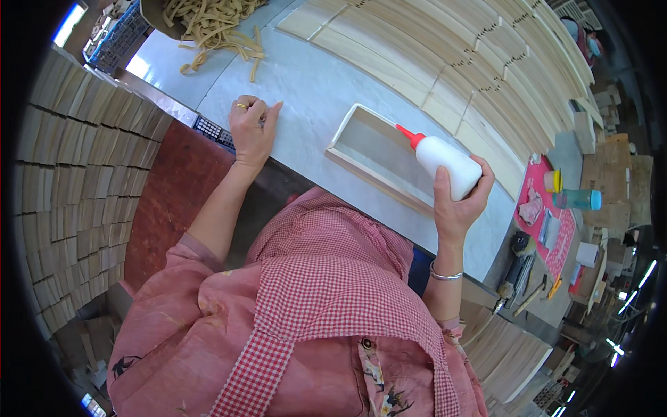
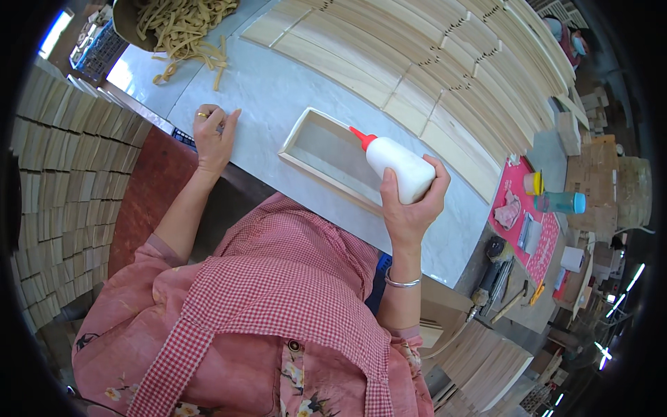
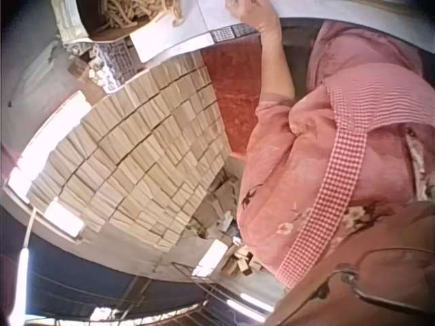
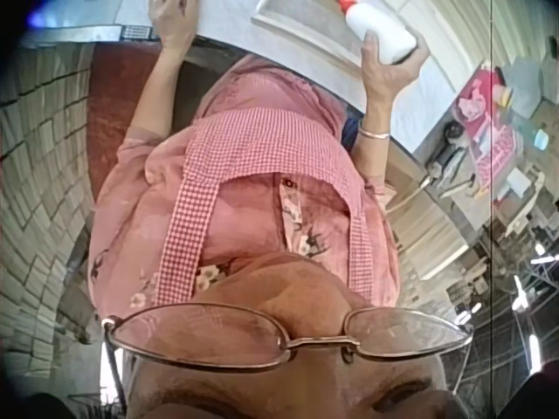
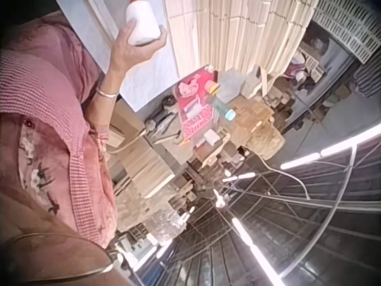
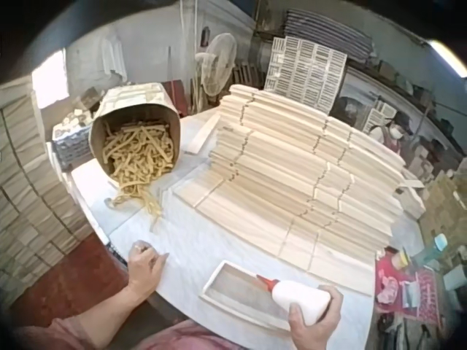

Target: Assemble wooden box frames by applying glue to the edges and using a pneumatic nail gun to secure the components together.

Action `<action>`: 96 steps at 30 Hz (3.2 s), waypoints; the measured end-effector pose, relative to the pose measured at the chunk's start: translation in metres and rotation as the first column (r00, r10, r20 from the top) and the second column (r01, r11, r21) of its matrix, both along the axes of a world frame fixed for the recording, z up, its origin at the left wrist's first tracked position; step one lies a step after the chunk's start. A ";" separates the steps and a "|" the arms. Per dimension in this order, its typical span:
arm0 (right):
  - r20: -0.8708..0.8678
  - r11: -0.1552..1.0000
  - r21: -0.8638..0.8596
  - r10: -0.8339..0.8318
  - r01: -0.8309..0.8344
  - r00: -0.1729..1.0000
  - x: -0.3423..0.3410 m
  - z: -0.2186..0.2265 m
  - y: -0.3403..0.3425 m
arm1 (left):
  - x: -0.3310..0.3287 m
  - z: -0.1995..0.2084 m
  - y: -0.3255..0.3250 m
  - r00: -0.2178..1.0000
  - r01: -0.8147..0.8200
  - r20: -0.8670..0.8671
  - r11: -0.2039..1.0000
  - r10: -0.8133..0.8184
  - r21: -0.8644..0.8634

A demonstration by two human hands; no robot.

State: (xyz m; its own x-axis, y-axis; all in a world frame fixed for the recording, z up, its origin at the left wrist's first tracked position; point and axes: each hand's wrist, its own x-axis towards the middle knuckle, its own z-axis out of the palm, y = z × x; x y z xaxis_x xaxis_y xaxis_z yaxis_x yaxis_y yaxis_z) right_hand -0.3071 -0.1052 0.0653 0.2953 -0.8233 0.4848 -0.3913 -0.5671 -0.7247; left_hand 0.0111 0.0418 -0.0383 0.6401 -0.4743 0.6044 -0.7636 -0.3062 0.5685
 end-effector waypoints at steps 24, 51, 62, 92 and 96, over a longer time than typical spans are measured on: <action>-0.059 0.951 -0.082 -0.303 0.298 0.951 -0.109 0.002 0.003 | -0.003 0.006 -0.003 0.999 -0.021 0.045 0.998 0.019 0.054; -0.131 0.917 0.008 -0.395 0.400 0.909 -0.162 0.018 0.062 | 0.005 -0.003 -0.004 0.995 -0.064 0.082 0.993 0.056 0.104; 0.073 0.930 0.301 -0.241 0.209 0.968 -0.106 0.008 0.077 | 0.004 -0.008 -0.005 0.999 0.000 0.047 1.000 0.000 0.009; 0.134 0.952 0.256 0.137 -0.168 0.982 0.003 0.002 0.063 | 0.000 -0.002 -0.003 0.994 -0.048 0.105 0.998 0.044 0.041; 0.090 0.967 0.220 0.109 -0.126 0.990 -0.017 0.005 0.064 | 0.001 -0.003 -0.002 0.993 -0.044 0.111 0.998 0.040 0.035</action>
